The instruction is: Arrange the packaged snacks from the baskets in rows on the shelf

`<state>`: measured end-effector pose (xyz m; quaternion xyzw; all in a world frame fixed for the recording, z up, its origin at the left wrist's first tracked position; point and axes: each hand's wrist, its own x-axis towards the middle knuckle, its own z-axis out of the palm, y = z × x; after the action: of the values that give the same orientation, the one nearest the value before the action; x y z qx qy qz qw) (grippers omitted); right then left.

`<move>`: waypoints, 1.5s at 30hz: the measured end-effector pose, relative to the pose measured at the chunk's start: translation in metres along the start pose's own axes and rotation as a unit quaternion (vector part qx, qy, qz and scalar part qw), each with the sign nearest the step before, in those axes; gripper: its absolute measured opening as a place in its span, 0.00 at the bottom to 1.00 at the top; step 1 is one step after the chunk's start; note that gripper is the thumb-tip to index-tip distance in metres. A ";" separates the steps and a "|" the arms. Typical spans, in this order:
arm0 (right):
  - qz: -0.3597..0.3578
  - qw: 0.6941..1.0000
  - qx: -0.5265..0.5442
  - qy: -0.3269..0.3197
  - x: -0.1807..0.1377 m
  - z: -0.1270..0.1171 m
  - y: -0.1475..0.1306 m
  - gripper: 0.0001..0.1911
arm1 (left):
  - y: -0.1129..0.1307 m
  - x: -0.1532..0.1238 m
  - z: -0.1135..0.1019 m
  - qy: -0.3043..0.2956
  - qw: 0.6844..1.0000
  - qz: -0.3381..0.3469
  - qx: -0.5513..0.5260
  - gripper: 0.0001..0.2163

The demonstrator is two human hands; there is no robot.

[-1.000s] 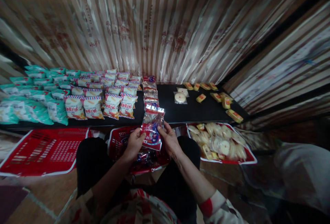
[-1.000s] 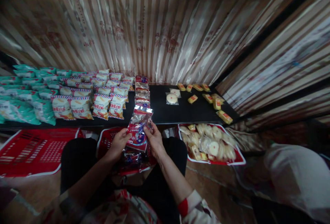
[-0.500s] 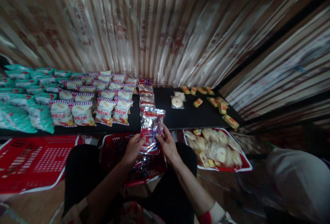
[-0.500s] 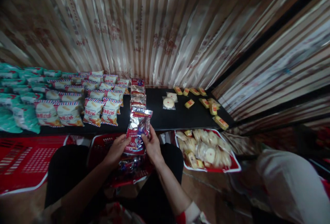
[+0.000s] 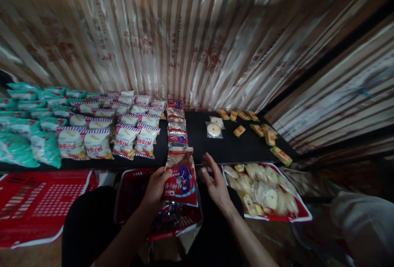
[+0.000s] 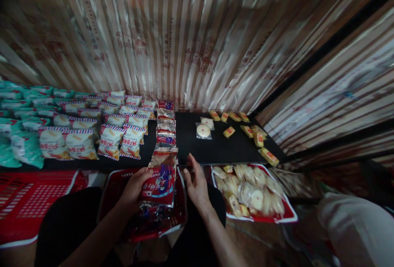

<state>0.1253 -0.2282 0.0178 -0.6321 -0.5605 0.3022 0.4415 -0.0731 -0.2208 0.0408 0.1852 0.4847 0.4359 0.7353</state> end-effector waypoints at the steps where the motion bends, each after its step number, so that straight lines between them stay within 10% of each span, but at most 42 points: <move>1: -0.067 0.997 -0.048 0.006 0.001 -0.004 -0.002 0.27 | 0.002 -0.002 0.000 0.001 1.000 -0.004 -0.003 0.14; 7: -0.272 0.949 -0.119 -0.106 0.009 -0.015 -0.017 0.16 | 0.020 -0.015 0.012 -0.073 0.995 0.026 0.066 0.11; 10: -0.219 0.969 -0.065 -0.094 0.019 -0.016 -0.019 0.13 | 0.027 -0.013 0.020 -0.103 0.991 0.039 0.071 0.18; 16: -0.017 0.992 0.110 -0.056 0.054 -0.008 -0.015 0.17 | 0.021 0.014 0.027 0.051 0.975 0.169 0.137 0.11; 29: 0.080 0.982 0.132 -0.112 0.130 0.022 0.014 0.25 | 0.008 0.083 0.044 0.026 0.967 0.150 0.205 0.14; 45: 0.023 0.964 -0.264 -0.039 0.178 0.066 0.008 0.20 | 0.019 0.128 0.042 0.160 0.763 0.310 0.544 0.17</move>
<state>0.1044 -0.0400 0.0025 -0.7266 -0.6225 0.1785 0.2296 -0.0257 -0.0992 0.0032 0.6221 0.6672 0.3264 0.2476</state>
